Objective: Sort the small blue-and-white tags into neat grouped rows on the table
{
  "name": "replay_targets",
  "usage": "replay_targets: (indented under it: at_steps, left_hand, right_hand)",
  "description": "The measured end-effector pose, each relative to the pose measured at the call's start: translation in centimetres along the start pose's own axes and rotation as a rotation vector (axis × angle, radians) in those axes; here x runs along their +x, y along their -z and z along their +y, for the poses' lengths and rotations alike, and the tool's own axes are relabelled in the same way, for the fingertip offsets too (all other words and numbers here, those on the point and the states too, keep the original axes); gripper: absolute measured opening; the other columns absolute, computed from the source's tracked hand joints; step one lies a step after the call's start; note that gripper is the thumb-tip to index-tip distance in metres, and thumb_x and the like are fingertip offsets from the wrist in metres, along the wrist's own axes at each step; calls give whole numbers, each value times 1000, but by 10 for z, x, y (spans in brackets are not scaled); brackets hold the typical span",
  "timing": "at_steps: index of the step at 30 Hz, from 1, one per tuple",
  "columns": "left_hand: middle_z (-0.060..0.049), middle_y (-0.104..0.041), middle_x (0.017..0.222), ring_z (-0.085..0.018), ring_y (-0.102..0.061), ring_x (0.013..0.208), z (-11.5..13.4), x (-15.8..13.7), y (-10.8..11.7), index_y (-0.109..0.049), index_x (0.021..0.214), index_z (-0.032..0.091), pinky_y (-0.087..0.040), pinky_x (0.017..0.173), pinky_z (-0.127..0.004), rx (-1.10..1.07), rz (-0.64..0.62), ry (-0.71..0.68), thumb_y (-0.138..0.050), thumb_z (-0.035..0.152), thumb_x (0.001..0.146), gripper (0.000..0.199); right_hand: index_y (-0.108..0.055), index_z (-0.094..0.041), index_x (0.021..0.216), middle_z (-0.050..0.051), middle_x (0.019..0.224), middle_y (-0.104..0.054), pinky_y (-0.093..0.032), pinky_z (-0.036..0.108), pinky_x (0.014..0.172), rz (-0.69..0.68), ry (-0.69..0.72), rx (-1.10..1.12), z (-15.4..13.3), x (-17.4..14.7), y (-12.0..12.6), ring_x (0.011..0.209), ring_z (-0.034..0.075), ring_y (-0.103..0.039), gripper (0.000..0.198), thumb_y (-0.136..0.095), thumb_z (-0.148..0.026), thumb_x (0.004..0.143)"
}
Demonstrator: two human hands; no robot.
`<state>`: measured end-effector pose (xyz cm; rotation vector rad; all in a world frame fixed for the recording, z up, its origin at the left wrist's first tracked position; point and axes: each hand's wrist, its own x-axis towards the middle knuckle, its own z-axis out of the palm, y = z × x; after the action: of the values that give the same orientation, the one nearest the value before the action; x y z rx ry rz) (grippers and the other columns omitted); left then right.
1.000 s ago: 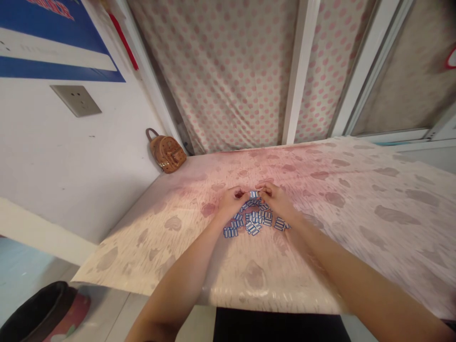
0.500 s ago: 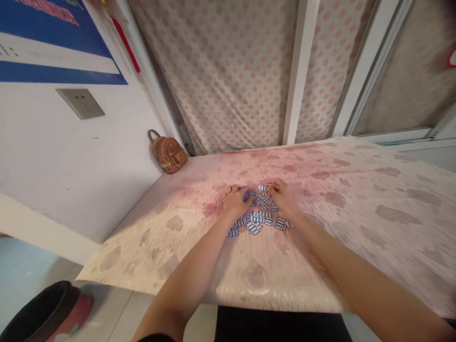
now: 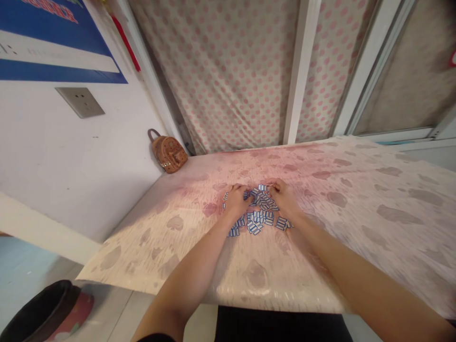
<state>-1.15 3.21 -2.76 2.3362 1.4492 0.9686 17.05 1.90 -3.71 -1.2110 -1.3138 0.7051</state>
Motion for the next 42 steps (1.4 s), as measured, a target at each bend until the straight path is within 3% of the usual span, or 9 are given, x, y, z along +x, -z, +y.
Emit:
replay_targets:
  at_steps: [5,9,13,20,24,29,34,42]
  left_hand:
    - [-5,-70,93,-21,-64,94,4,1,4,-69,87,19,-49,88,-33,-90,24,60,-70,18,83,4]
    - [-2,-72,86,-17,-66,81,8,-2,9,-68,86,18,-48,76,-27,-225,1,92,-67,18,85,2]
    - [0,-71,79,-16,-65,76,10,-7,16,-67,80,18,-46,71,-25,-241,14,136,-69,26,85,9]
    - [-1,-71,78,-16,-64,75,11,-6,19,-69,77,19,-45,70,-25,-204,-48,76,-70,24,83,8]
    - [0,-71,78,-16,-64,76,12,-6,16,-68,76,19,-45,72,-25,-231,-89,13,-68,19,83,6]
    - [1,-68,71,-15,-61,68,7,-8,17,-68,76,19,-40,62,-24,-181,-62,130,-72,30,82,13]
    - [1,-68,73,-15,-61,68,3,-9,15,-68,79,20,-36,58,-24,-144,-44,200,-72,28,81,10]
    - [0,-73,79,-15,-67,73,-4,-5,14,-65,91,19,-43,63,-22,-324,1,235,-64,18,86,5]
  right_hand:
    - [-63,-22,96,1,76,-68,-49,30,63,17,18,8,1,0,0,68,19,-65,22,-50,-26,78]
    - [-65,-21,91,3,86,-71,-50,30,67,27,71,-16,4,1,1,73,19,-65,22,-47,-24,79]
    - [-67,-22,85,2,83,-71,-51,30,71,-6,71,-140,5,1,2,77,19,-65,19,-50,-22,78]
    - [-68,-24,94,1,73,-67,-47,28,62,-150,110,-127,-3,-4,1,67,18,-62,19,-54,-25,82]
    - [-65,-23,85,1,72,-67,-45,28,60,-180,101,-152,-5,-5,1,67,19,-62,11,-55,-27,81]
    - [-62,-22,81,0,71,-65,-45,27,57,-117,30,-69,1,-2,0,63,18,-60,12,-54,-31,79]
    - [-61,-22,78,-1,69,-64,-45,27,54,-66,-75,14,6,0,-2,55,15,-57,13,-54,-33,75]
    - [-62,-23,78,-1,70,-66,-45,26,52,-62,-46,-42,15,2,0,54,15,-59,12,-53,-31,76]
